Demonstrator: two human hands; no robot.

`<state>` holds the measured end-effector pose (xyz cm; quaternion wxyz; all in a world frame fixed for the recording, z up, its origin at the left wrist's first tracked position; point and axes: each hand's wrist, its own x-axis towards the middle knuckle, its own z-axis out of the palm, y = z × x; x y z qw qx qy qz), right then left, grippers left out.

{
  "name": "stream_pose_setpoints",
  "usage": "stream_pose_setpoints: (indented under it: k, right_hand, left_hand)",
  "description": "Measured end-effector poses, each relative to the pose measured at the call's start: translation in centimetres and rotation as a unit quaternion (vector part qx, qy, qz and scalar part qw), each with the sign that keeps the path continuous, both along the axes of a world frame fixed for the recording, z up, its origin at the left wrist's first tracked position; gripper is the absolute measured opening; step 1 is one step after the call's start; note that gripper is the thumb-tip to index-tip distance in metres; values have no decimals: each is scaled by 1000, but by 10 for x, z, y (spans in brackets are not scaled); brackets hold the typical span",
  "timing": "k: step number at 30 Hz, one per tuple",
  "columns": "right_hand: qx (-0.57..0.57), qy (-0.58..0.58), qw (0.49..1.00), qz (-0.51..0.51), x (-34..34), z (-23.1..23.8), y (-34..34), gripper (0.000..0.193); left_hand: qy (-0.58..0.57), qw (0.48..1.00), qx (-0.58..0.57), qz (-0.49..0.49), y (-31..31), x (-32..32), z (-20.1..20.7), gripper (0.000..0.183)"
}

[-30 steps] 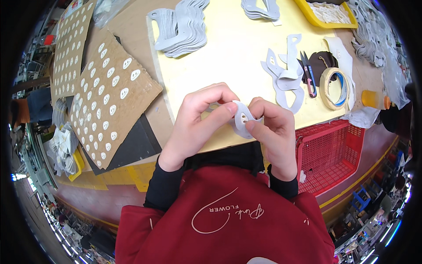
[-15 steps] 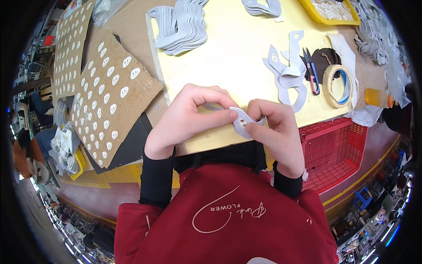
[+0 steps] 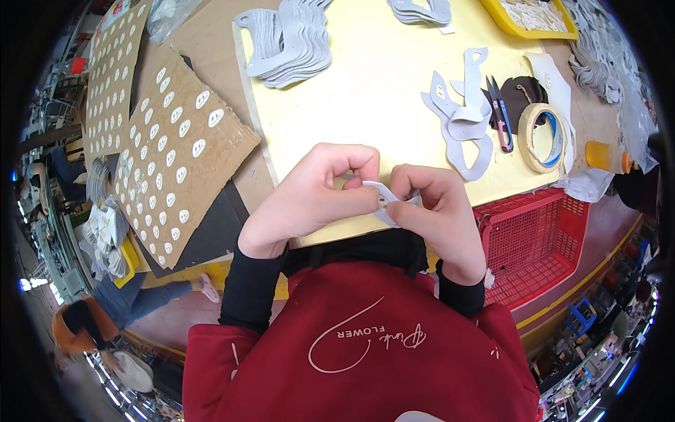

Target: The person repeatedly picks up small white circular pieces and attaches them to gray foam cutouts on a workbench. They handle the pieces one at a time, aligning and pressing them into place. The workbench contains stacks of foam parts, a utility knife, and other craft materials.

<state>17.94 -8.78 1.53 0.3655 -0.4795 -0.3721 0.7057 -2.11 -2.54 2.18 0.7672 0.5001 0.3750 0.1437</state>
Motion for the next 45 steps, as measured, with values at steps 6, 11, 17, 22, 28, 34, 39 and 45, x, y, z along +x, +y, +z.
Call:
stream_pose_setpoints:
  k: [6, 11, 17, 22, 28, 34, 39, 45]
  right_hand:
    - [3, 42, 999, -30, 3, 0, 3, 6]
    - [12, 47, 996, -78, 5, 3, 7, 6]
    - [43, 4, 999, -18, 10, 6, 9, 5]
    - [23, 19, 999, 13, 9, 2, 11, 5]
    - [22, 38, 999, 24, 10, 0, 11, 6]
    - [6, 44, 998, 36, 10, 5, 13, 7]
    - [-38, 34, 998, 30, 8, 10, 9, 6]
    - [-16, 31, 999, 28, 5, 4, 8, 7]
  left_hand:
    - [-30, 999, -37, 15, -2, 6, 2, 13]
    - [-75, 988, -83, 103, -14, 15, 9, 12]
    - [-99, 988, -102, 62, -10, 9, 5, 11]
    - [-102, 988, -112, 39, -7, 6, -3, 14]
    - [-114, 984, -134, 27, -3, 5, -2, 14]
    - [-62, 989, -133, -4, 2, 1, 8, 13]
    - [-29, 994, -100, -31, 5, -1, 9, 10]
    - [1, 996, -85, -40, 2, -4, 13, 14]
